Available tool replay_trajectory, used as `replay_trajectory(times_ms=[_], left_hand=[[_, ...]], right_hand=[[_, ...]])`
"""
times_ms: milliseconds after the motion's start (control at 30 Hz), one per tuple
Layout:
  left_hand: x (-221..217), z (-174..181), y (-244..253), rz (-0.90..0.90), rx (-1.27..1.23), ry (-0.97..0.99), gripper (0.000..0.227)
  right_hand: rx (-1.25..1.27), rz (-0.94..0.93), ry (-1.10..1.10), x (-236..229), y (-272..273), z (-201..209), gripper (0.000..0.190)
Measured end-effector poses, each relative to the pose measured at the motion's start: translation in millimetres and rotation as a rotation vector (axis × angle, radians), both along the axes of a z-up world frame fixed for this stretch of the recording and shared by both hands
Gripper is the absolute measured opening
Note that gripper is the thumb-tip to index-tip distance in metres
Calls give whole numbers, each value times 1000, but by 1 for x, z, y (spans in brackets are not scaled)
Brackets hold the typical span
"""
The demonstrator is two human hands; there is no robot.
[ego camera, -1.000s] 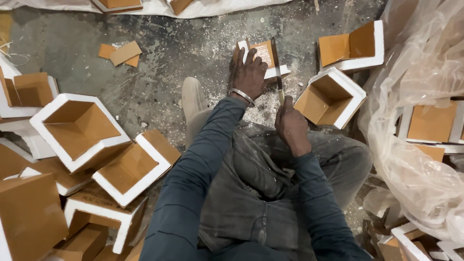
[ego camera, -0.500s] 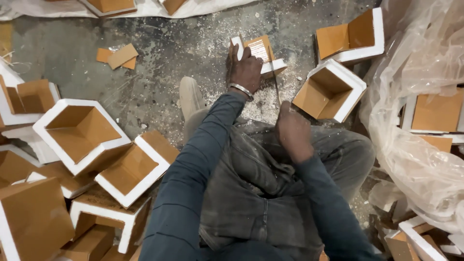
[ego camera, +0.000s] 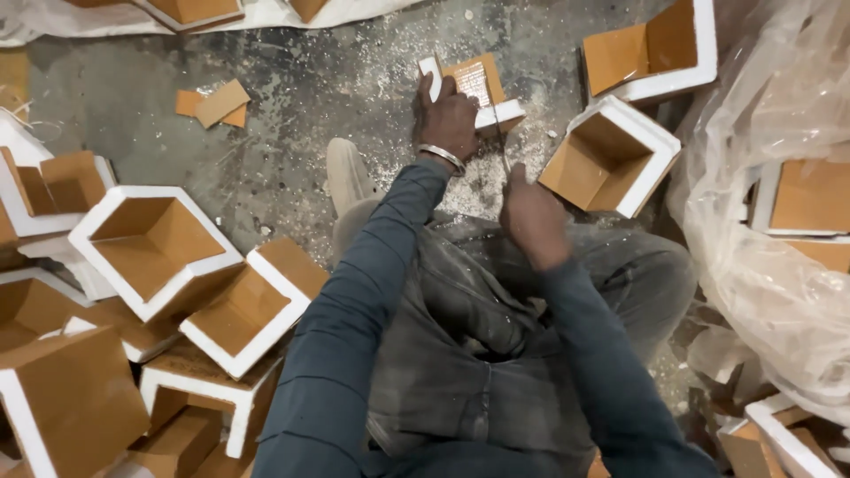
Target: The person sits on the floor among piles of foam corner protectors, picks up pieces one at a time, and trims excess foam edges with a knife. Trimmed pieces are placed into a large plastic bag beside them.
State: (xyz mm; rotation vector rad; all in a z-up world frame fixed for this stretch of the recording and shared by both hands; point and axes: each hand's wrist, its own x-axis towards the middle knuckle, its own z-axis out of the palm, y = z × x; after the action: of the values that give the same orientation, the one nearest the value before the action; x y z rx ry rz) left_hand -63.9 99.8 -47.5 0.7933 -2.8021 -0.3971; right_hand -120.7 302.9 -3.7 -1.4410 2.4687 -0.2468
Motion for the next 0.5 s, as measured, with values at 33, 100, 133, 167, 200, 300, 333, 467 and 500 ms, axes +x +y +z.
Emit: replay_trajectory(times_ms=[33,100,133,167,200,300,333,467,500], left_hand=[[0,-5,1,12,-40,-10,18],[-4,-7,2,27,-72,-16,17],[0,-4,0,13,-48,46,15],[3,-1,-2,0,-23,108,15],[5,-1,1,1,-14,98,15],[0,6,-7,-40,42,87,25],[-2,4,-4,-14,2,88,23],[-4,4,-4,49,38,8,23],[-5,2,-9,46,30,8,23]], right_hand=[[17,-20,-12,8,8,11,40],[42,-37,-19,4,13,11,33],[44,-28,-7,0,7,-2,33],[47,-19,5,-4,1,-14,33],[55,-18,-5,-15,-10,-34,33],[-167,52,52,-41,-50,-60,25],[-82,-5,-6,-38,-49,-49,32],[129,-53,-67,-10,-11,-19,50],[121,-56,-68,-6,-5,-15,50]])
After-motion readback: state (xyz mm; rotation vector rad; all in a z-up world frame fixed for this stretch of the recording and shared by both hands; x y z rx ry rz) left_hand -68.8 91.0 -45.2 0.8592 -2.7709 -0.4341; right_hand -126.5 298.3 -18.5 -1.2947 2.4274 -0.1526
